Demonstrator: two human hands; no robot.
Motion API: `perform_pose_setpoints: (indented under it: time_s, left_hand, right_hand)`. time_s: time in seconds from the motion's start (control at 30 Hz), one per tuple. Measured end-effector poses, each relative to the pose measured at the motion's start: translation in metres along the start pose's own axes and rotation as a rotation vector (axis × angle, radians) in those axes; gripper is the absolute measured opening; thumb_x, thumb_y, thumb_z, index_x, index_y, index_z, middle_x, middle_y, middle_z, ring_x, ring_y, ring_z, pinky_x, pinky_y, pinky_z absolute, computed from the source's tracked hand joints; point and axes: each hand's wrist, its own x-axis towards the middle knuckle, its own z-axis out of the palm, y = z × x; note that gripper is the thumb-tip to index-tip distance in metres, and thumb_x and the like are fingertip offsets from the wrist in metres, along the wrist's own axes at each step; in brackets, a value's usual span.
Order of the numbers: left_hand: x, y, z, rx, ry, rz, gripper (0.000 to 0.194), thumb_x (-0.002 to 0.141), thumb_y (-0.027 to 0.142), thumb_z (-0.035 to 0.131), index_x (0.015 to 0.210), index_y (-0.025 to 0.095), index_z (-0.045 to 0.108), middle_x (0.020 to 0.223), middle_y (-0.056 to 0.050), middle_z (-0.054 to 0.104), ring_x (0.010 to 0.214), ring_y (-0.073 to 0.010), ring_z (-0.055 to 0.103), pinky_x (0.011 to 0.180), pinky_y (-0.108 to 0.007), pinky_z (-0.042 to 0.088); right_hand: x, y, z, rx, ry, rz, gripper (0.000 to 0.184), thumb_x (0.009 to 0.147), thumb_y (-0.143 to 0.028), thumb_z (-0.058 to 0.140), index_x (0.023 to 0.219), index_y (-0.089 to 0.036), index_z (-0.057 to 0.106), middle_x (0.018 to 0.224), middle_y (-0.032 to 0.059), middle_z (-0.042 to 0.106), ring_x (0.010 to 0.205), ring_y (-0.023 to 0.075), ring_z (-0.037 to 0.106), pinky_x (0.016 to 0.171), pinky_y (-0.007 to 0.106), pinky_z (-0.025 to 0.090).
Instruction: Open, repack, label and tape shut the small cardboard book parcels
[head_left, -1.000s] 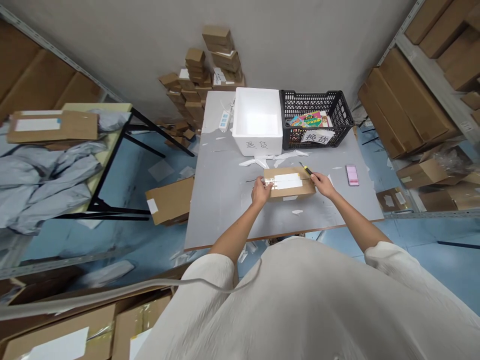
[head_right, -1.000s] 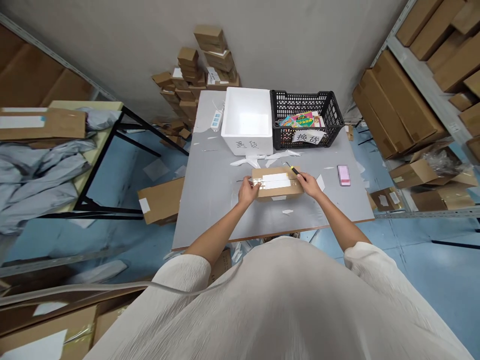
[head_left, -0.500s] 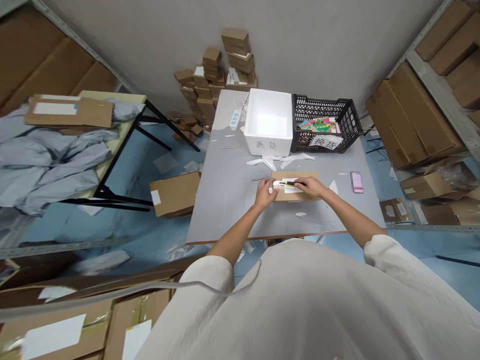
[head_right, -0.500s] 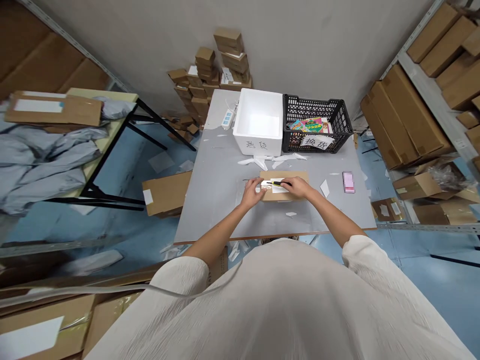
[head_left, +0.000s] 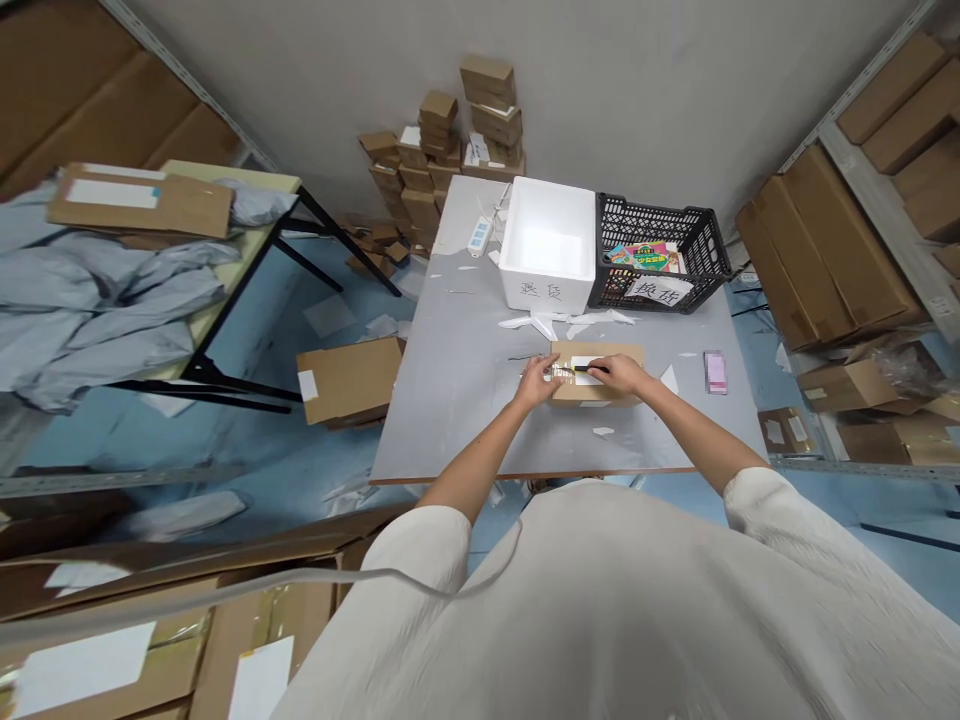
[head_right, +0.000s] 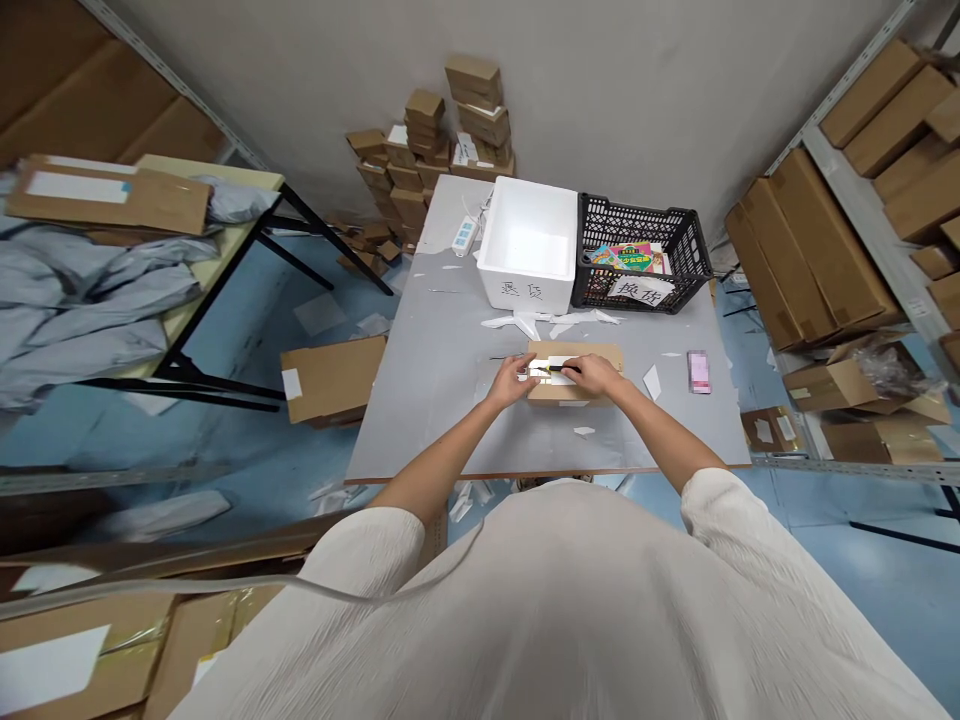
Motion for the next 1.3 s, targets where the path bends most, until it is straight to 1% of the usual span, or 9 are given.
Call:
perform_pose_setpoints:
  time_s: [0.3, 0.47, 0.6, 0.73, 0.93, 1.0, 1.1, 1.2, 1.3]
  left_hand:
    - [0.005, 0.004, -0.004, 0.075, -0.014, 0.048, 0.074, 0.087, 0.033, 0.085, 0.158, 0.024, 0.069, 0.123, -0.009, 0.063, 0.126, -0.0315, 0.066, 0.121, -0.045, 0.053]
    - [0.004, 0.010, -0.008, 0.197, -0.037, 0.057, 0.073, 0.091, 0.038, 0.080, 0.161, 0.026, 0.066, 0.130, -0.011, 0.063, 0.135, -0.0349, 0.060, 0.124, -0.047, 0.048]
    - [-0.002, 0.023, -0.012, 0.374, -0.037, 0.071, 0.065, 0.094, 0.040, 0.076, 0.157, 0.029, 0.067, 0.149, -0.014, 0.058, 0.142, -0.0391, 0.053, 0.122, -0.052, 0.046]
    - [-0.008, 0.038, -0.015, 0.505, -0.060, 0.186, 0.054, 0.097, 0.029, 0.068, 0.151, 0.031, 0.068, 0.161, -0.014, 0.053, 0.150, -0.0402, 0.045, 0.124, -0.057, 0.040]
    - [-0.011, 0.052, -0.017, 0.622, -0.216, 0.270, 0.052, 0.099, 0.012, 0.052, 0.144, 0.030, 0.071, 0.151, -0.012, 0.065, 0.142, -0.0343, 0.056, 0.115, -0.051, 0.047]
    - [-0.013, 0.056, -0.016, 0.660, -0.222, 0.263, 0.048, 0.101, 0.015, 0.051, 0.143, 0.030, 0.071, 0.151, -0.012, 0.065, 0.141, -0.0345, 0.057, 0.115, -0.052, 0.047]
    - [-0.017, 0.065, -0.012, 0.718, -0.212, 0.226, 0.038, 0.105, 0.036, 0.060, 0.141, 0.028, 0.070, 0.149, -0.015, 0.064, 0.140, -0.0383, 0.058, 0.117, -0.055, 0.046]
    - [-0.018, 0.076, -0.005, 0.778, -0.235, 0.180, 0.052, 0.096, 0.054, 0.076, 0.140, 0.028, 0.069, 0.146, -0.017, 0.063, 0.142, -0.0424, 0.056, 0.120, -0.057, 0.043]
    - [-0.016, 0.085, -0.001, 0.827, -0.259, 0.136, 0.059, 0.091, 0.053, 0.083, 0.142, 0.029, 0.068, 0.146, -0.018, 0.062, 0.142, -0.0432, 0.055, 0.122, -0.057, 0.042]
  right_hand:
    - [0.005, 0.005, -0.007, -0.032, -0.007, 0.011, 0.042, 0.108, -0.057, 0.062, 0.122, -0.030, 0.091, 0.116, 0.0076, 0.089, 0.103, 0.0331, 0.078, 0.085, 0.037, 0.053]
    - [-0.009, 0.010, -0.029, -0.166, -0.080, 0.050, 0.043, 0.111, -0.049, 0.057, 0.130, -0.027, 0.088, 0.124, 0.0091, 0.087, 0.110, 0.0320, 0.077, 0.086, 0.035, 0.052]
    - [-0.024, 0.013, -0.049, -0.270, -0.158, 0.105, 0.042, 0.113, -0.044, 0.052, 0.132, -0.027, 0.086, 0.127, 0.0085, 0.086, 0.113, 0.0293, 0.076, 0.084, 0.032, 0.049]
    - [-0.036, 0.019, -0.062, -0.341, -0.196, 0.149, 0.040, 0.112, -0.044, 0.052, 0.126, -0.029, 0.085, 0.121, 0.0078, 0.087, 0.108, 0.0281, 0.076, 0.080, 0.031, 0.047]
    - [-0.051, 0.040, -0.072, -0.365, -0.186, 0.191, 0.041, 0.111, -0.046, 0.052, 0.125, -0.028, 0.087, 0.123, 0.0104, 0.086, 0.107, 0.0309, 0.076, 0.080, 0.035, 0.048]
    - [-0.056, 0.048, -0.074, -0.357, -0.169, 0.194, 0.042, 0.111, -0.048, 0.053, 0.126, -0.029, 0.087, 0.121, 0.0099, 0.086, 0.107, 0.0310, 0.076, 0.080, 0.035, 0.048]
    - [-0.061, 0.057, -0.075, -0.335, -0.152, 0.192, 0.044, 0.111, -0.050, 0.053, 0.132, -0.032, 0.086, 0.119, 0.0089, 0.087, 0.108, 0.0305, 0.076, 0.082, 0.034, 0.049]
    - [-0.061, 0.062, -0.076, -0.335, -0.154, 0.186, 0.044, 0.110, -0.048, 0.054, 0.136, -0.032, 0.086, 0.122, 0.0096, 0.086, 0.110, 0.0315, 0.076, 0.083, 0.036, 0.049]
    - [-0.063, 0.067, -0.080, -0.366, -0.169, 0.180, 0.043, 0.109, -0.044, 0.054, 0.132, -0.030, 0.087, 0.120, 0.0114, 0.086, 0.109, 0.0322, 0.076, 0.083, 0.037, 0.049]
